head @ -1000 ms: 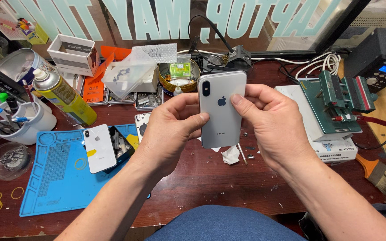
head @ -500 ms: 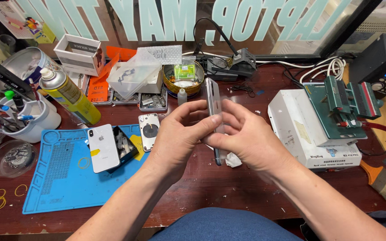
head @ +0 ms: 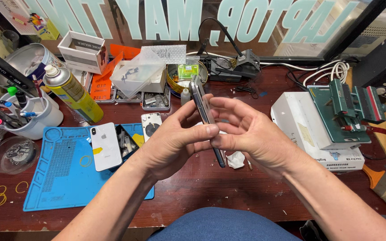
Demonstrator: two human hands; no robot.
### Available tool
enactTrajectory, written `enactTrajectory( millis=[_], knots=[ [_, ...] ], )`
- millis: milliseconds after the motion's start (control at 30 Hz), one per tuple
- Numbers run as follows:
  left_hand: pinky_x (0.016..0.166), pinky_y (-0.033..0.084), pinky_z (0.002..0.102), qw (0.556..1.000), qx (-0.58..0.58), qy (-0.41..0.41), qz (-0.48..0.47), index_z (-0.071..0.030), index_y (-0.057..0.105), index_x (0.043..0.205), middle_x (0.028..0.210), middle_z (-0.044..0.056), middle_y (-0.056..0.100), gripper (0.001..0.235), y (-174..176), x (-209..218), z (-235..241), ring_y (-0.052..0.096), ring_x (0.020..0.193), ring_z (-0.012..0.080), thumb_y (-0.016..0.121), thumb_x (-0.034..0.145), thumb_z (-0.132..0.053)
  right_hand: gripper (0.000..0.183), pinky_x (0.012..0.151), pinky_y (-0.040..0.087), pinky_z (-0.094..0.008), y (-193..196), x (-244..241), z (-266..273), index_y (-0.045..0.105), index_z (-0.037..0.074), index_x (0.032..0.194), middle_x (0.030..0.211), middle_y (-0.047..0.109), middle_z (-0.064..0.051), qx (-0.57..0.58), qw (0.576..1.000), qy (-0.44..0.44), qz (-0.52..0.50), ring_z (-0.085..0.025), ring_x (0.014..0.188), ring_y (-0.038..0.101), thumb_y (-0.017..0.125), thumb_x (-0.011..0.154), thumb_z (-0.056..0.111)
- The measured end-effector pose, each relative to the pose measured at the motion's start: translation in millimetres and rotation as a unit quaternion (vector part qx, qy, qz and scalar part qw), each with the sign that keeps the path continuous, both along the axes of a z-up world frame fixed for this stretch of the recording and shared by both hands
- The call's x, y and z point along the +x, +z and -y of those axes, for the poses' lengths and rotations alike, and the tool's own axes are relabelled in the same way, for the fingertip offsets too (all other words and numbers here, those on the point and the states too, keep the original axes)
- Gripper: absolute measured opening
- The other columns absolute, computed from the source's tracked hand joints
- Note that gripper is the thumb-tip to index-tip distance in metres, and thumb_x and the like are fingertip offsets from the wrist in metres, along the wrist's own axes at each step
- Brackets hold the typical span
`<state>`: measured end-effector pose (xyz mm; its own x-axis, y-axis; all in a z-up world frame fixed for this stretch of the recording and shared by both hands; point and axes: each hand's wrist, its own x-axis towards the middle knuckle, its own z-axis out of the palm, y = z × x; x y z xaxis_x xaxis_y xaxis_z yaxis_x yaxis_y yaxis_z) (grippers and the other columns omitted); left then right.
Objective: The person handles two white iPhone back covers, comparing a cracked one with a new one. They repeatedly attach and detach the new back cover onto a phone chassis, inspecting alignment and fit. The person also picks up and compares two phone chassis frames before placing them back on the workbench.
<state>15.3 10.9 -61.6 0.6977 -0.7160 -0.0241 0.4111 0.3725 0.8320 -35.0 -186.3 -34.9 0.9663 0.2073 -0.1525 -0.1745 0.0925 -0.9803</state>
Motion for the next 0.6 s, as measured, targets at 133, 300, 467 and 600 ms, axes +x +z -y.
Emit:
enactTrajectory(
  millis=[133,300,467,600],
  knots=[
    [0.101,0.056,0.040,1.000,0.015,0.017,0.008,-0.005,0.029,0.160,0.138,0.011,0.056,0.097,1.8,-1.8,1.2,0.060,0.124,0.0205,0.081,0.080,-0.021,0.094,0.096,0.061,-0.037,1.4,0.2,1.5,0.046,0.011,0.149,0.143,0.062,-0.012,-0.077,0.997,-0.024,0.006,-0.022,0.130,0.064,0.087,0.066,0.027],
    [0.094,0.057,0.041,0.997,0.059,0.047,0.006,-0.006,0.036,0.157,0.134,0.012,0.060,0.091,4.7,-5.2,-3.6,0.063,0.118,0.0210,0.080,0.080,-0.025,0.091,0.098,0.061,-0.038,-3.0,-1.1,-4.1,0.046,0.009,0.150,0.141,0.064,-0.013,-0.091,0.995,-0.027,0.039,-0.020,0.131,0.063,0.086,0.070,0.022],
    [0.095,0.061,0.038,0.992,0.083,0.089,0.015,-0.006,0.045,0.148,0.137,0.012,0.062,0.079,4.3,-9.9,-22.8,0.067,0.120,0.0190,0.079,0.080,-0.026,0.087,0.104,0.057,-0.038,-7.5,6.7,-19.3,0.048,0.004,0.150,0.139,0.065,-0.014,-0.113,0.989,0.011,0.093,-0.022,0.125,0.065,0.086,0.073,0.015],
    [0.091,0.060,0.038,0.992,0.059,0.113,-0.004,-0.006,0.047,0.149,0.134,0.013,0.062,0.076,-3.7,-12.6,-48.6,0.065,0.117,0.0201,0.077,0.083,-0.026,0.080,0.095,0.060,-0.042,-9.7,15.4,-36.6,0.048,0.006,0.149,0.133,0.063,-0.013,0.007,0.999,0.036,-0.003,-0.022,0.119,0.066,0.080,0.077,0.018]
  ],
)
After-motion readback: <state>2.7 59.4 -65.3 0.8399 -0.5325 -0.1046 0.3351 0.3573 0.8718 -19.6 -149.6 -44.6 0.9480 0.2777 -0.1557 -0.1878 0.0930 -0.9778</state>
